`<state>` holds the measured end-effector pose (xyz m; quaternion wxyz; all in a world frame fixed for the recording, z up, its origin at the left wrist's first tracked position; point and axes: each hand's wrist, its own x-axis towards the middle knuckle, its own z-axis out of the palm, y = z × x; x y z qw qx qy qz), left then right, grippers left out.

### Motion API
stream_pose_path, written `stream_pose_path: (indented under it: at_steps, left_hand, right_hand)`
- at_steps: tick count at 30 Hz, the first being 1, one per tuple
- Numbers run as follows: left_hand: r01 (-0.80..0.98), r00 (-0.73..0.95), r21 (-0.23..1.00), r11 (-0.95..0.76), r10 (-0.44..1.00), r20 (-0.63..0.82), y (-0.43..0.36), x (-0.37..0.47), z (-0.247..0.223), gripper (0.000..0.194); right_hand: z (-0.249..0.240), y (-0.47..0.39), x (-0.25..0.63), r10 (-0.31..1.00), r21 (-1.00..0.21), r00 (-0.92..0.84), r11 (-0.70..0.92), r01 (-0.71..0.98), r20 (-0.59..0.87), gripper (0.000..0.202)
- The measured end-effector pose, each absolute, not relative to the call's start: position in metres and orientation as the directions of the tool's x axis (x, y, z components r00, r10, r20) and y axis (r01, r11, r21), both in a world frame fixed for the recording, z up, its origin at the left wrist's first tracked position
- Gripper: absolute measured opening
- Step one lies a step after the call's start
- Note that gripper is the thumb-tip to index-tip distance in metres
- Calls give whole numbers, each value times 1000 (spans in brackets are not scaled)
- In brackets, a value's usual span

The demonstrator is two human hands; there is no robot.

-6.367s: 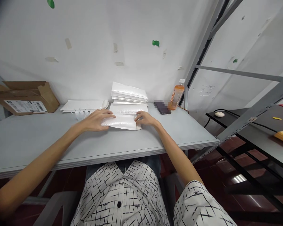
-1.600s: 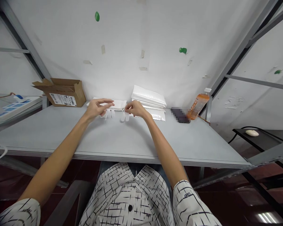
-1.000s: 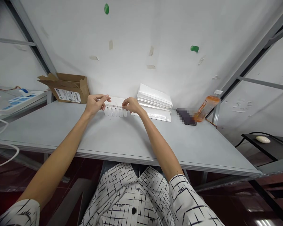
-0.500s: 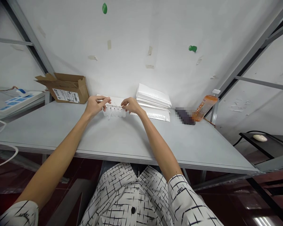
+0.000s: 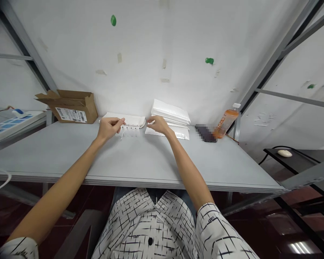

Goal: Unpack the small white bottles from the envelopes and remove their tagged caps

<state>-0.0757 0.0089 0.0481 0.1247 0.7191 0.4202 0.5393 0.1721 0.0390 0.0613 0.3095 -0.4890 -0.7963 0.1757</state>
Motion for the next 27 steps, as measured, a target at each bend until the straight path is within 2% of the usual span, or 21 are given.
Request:
stream_pose_path:
  at_steps: [4,8,16,23,27]
  left_hand:
    - [583,290,447,-678,688,665,4,-57,35,43]
    - [660,459,309,-685,693,555,0,-41,22,43]
    - [687,569,225,-691,704,425,-5,-33,13,45]
    - [700,566,236,-674,725,392,-7,-33,12,44]
    - [688,582,225,-690,710,396,-9,-31,13,44]
  right_hand:
    - [48,27,225,885,-378,-221,385,842,410,14]
    - [34,19,271,890,-243,-119,246,938,441,19]
    - [19,23,298,942,-225,-189,255,940,278,45]
    - [24,16,291,965,-160,-143,181,970,220,40]
    - [30,10,291,966,-139,-166,195,971,197,40]
